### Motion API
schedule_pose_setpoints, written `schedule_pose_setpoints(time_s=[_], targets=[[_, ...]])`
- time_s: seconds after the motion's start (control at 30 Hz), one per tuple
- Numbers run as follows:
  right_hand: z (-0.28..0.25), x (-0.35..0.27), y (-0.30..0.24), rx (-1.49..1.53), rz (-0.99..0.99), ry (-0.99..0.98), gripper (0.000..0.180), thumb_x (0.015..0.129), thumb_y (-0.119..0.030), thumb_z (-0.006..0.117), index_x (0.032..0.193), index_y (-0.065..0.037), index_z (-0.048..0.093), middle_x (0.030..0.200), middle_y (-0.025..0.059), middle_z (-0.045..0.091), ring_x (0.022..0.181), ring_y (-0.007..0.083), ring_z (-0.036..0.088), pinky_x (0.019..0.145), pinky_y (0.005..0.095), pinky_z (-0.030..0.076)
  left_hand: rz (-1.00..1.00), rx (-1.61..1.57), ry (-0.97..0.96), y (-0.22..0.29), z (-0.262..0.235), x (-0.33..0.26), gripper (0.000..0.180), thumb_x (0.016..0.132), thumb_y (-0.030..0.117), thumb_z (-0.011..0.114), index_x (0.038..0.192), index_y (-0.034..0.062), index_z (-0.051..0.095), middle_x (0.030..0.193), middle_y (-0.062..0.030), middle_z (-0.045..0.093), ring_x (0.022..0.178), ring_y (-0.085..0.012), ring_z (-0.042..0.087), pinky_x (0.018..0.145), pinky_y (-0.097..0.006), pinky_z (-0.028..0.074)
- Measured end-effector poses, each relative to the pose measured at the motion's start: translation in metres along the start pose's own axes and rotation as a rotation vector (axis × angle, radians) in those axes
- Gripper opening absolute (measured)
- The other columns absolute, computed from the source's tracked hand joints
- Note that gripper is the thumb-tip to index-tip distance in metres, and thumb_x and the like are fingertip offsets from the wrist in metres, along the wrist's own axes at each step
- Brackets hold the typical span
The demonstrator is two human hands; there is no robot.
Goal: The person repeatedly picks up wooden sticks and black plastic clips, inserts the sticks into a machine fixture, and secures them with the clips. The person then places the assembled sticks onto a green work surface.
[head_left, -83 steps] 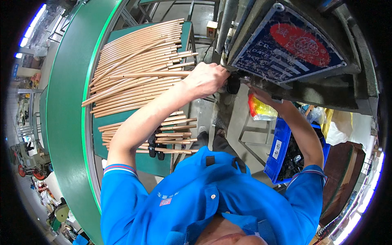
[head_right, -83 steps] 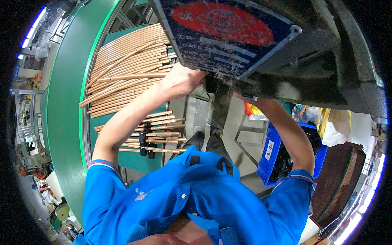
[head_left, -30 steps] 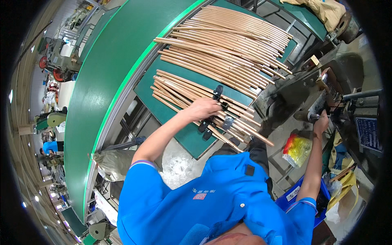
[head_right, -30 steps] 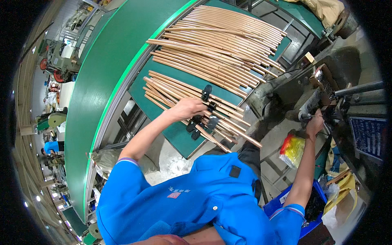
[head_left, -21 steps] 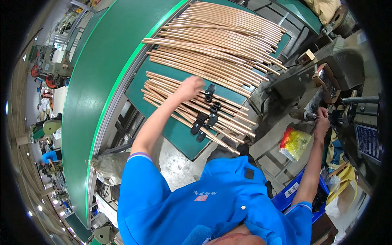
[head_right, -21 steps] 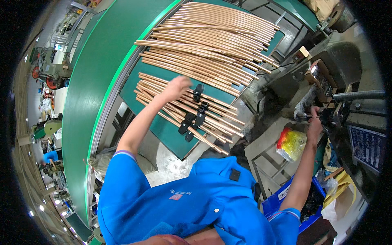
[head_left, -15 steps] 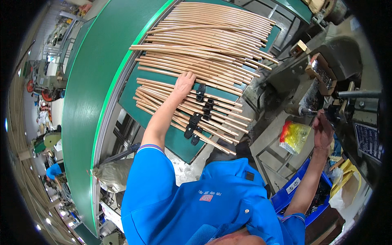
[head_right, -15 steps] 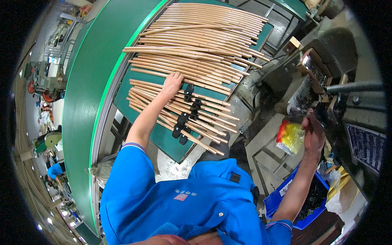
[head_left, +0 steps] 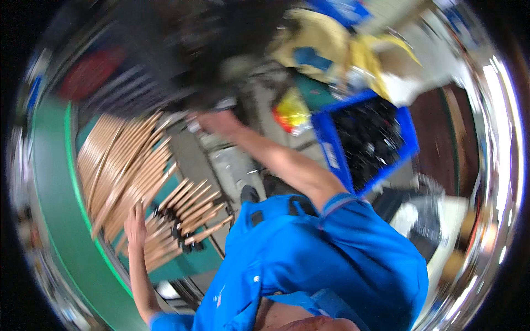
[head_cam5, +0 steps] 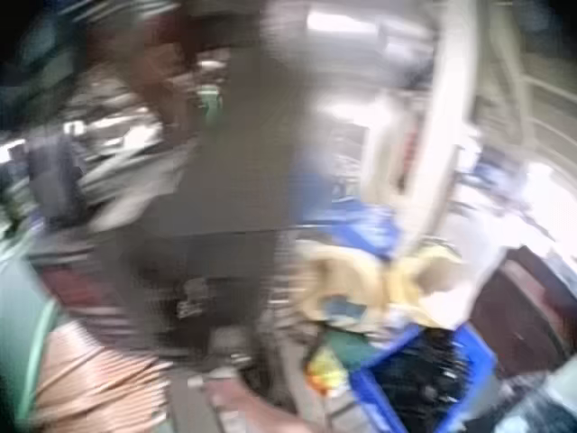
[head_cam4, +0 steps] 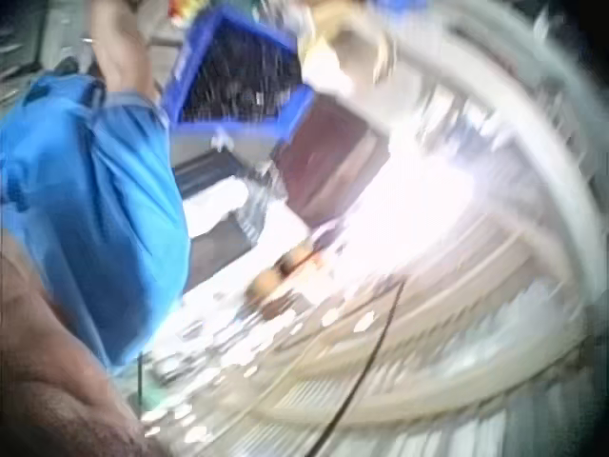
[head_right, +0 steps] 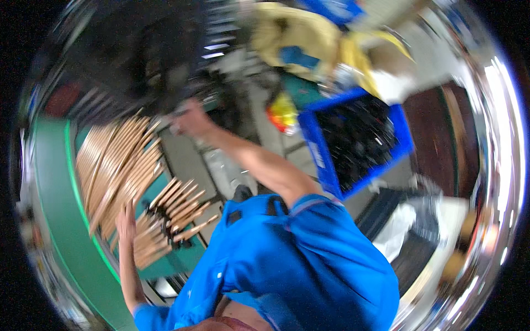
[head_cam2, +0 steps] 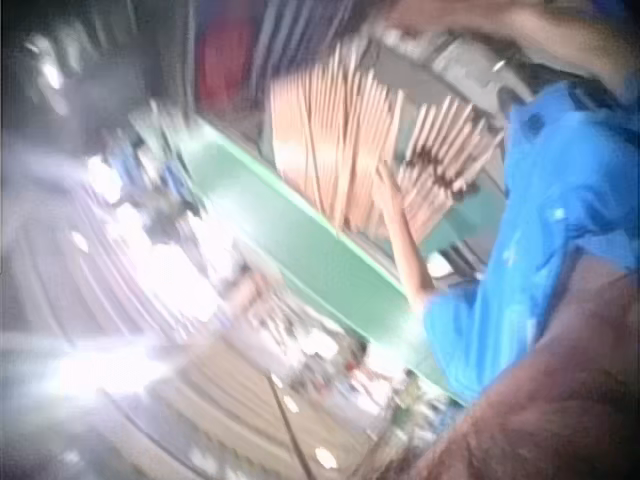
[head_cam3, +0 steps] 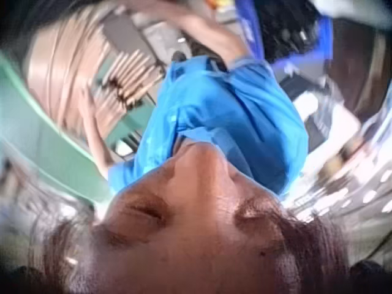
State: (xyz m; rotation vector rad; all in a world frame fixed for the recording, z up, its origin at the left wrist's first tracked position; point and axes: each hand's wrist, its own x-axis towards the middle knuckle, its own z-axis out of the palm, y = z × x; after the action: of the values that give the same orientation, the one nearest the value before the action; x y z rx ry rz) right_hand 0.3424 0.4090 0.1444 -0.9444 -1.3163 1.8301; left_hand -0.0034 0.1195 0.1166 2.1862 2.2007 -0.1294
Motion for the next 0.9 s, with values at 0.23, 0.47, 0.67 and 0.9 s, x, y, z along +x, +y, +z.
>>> schedule_pose_setpoints(time_s=[0.23, 0.47, 0.67, 0.9], targets=[[-0.177, -0.157, -0.034, -0.504, -0.124, 0.344, 0.021, 0.080, -0.022, 0.067, 0.091, -0.004, 0.068, 0.073, 0.0070, 0.065, 0.067, 0.0138, 0.060, 0.061, 0.0310, 0.050, 0.134, -0.258, -0.089, 0.171, -0.065, 0.025, 0.041, 0.090, 0.017, 0.062, 0.130, 0.0199, 0.053, 0.092, -0.0128, 0.062, 0.065, -0.0353, 0.061, 0.055, -0.046, 0.049], [-0.447, -0.272, 0.018, -1.306, 0.534, 0.977, 0.023, 0.072, -0.026, 0.075, 0.083, -0.009, 0.066, 0.084, 0.0138, 0.069, 0.084, 0.0318, 0.068, 0.071, 0.0433, 0.054, 0.094, -0.692, -0.111, 0.265, -0.086, 0.057, 0.029, 0.095, 0.012, 0.051, 0.123, 0.0033, 0.057, 0.084, -0.0192, 0.062, 0.072, -0.0301, 0.062, 0.064, -0.037, 0.049], [-0.448, -0.249, 0.080, -1.552, 0.530, 0.833, 0.030, 0.071, -0.024, 0.074, 0.093, -0.006, 0.063, 0.101, 0.0171, 0.064, 0.097, 0.0362, 0.063, 0.079, 0.0462, 0.054, 0.168, -0.663, -0.129, 0.295, -0.094, 0.090, 0.028, 0.093, 0.014, 0.057, 0.120, 0.0051, 0.060, 0.083, -0.0168, 0.063, 0.068, -0.0283, 0.063, 0.061, -0.035, 0.049], [-0.340, -0.240, -0.027, -0.712, 0.401, 0.748, 0.035, 0.066, -0.011, 0.070, 0.094, 0.001, 0.054, 0.095, 0.0206, 0.062, 0.089, 0.0379, 0.063, 0.072, 0.0424, 0.051, 0.181, -0.706, -0.077, 0.306, -0.092, 0.091, 0.028, 0.091, 0.018, 0.061, 0.118, 0.0098, 0.062, 0.079, -0.0148, 0.061, 0.067, -0.0328, 0.062, 0.058, -0.039, 0.048]])
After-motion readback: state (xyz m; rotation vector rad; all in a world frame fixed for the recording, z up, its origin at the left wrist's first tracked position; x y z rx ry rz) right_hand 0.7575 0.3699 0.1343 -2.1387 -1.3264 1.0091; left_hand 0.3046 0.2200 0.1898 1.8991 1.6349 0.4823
